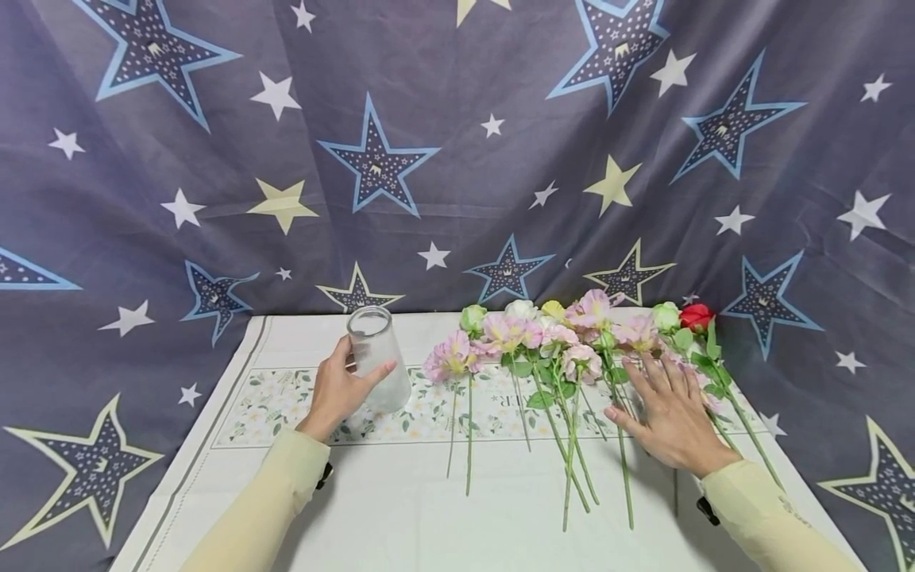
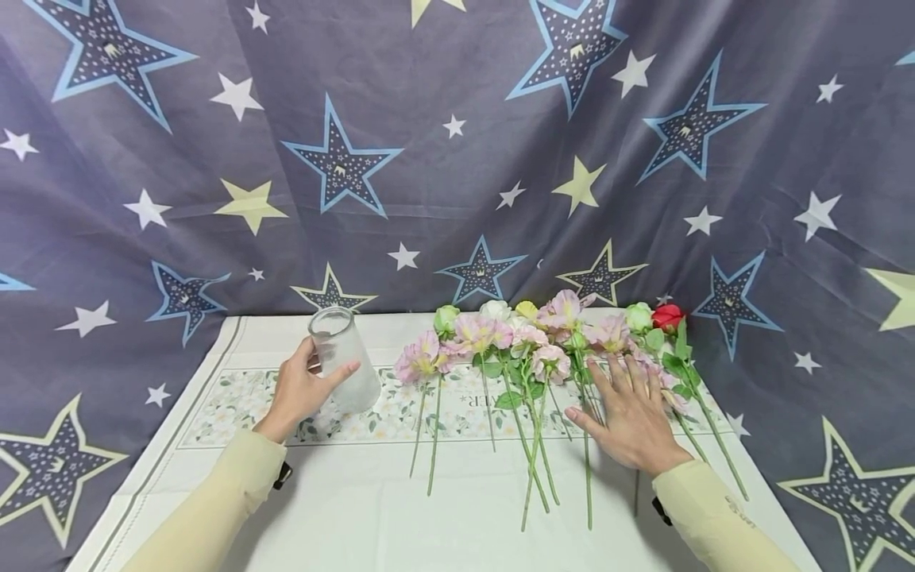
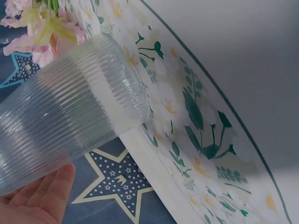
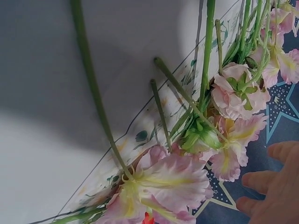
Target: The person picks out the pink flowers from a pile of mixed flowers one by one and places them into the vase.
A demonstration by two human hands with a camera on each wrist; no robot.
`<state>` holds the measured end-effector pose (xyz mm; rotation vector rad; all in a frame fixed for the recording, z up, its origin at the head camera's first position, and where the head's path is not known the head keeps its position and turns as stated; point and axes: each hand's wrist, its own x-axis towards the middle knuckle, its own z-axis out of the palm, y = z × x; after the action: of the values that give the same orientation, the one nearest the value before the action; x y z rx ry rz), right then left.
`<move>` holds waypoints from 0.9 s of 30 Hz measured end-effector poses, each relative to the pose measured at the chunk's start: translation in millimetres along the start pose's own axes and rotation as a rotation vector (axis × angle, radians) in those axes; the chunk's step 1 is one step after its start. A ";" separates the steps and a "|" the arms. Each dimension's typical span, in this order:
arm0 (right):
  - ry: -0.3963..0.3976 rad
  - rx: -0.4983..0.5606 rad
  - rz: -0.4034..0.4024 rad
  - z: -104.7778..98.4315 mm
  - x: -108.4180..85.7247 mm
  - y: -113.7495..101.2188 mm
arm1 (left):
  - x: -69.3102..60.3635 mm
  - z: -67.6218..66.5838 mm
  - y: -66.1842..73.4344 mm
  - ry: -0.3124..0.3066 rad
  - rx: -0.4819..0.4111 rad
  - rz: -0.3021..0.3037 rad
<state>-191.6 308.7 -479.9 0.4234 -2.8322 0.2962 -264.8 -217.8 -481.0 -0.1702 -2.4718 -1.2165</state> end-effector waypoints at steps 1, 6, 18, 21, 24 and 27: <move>-0.001 0.000 0.000 0.3 -0.1 -0.2 | -1.3 -1.4 0.0 -0.002 -0.002 0.000; -0.004 -0.004 0.000 1.5 -1.1 -1.2 | -8.0 -9.3 -0.2 -0.025 -0.024 0.011; -0.005 -0.009 0.006 1.7 -3.8 -3.2 | -20.5 -16.2 -0.9 -0.052 -0.019 0.039; -0.008 -0.005 0.011 1.9 -3.4 -3.6 | -19.8 -15.0 0.1 -0.052 -0.029 0.029; -0.013 0.003 0.015 2.1 -3.0 -4.1 | -20.2 -15.0 0.9 -0.058 -0.028 0.021; -0.018 0.006 0.020 2.4 -2.4 -4.6 | -22.4 -16.0 1.5 -0.076 -0.007 0.009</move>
<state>-188.4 304.4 -482.1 0.4013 -2.8549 0.3061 -239.3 -228.1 -479.7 -0.2328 -2.5288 -1.2366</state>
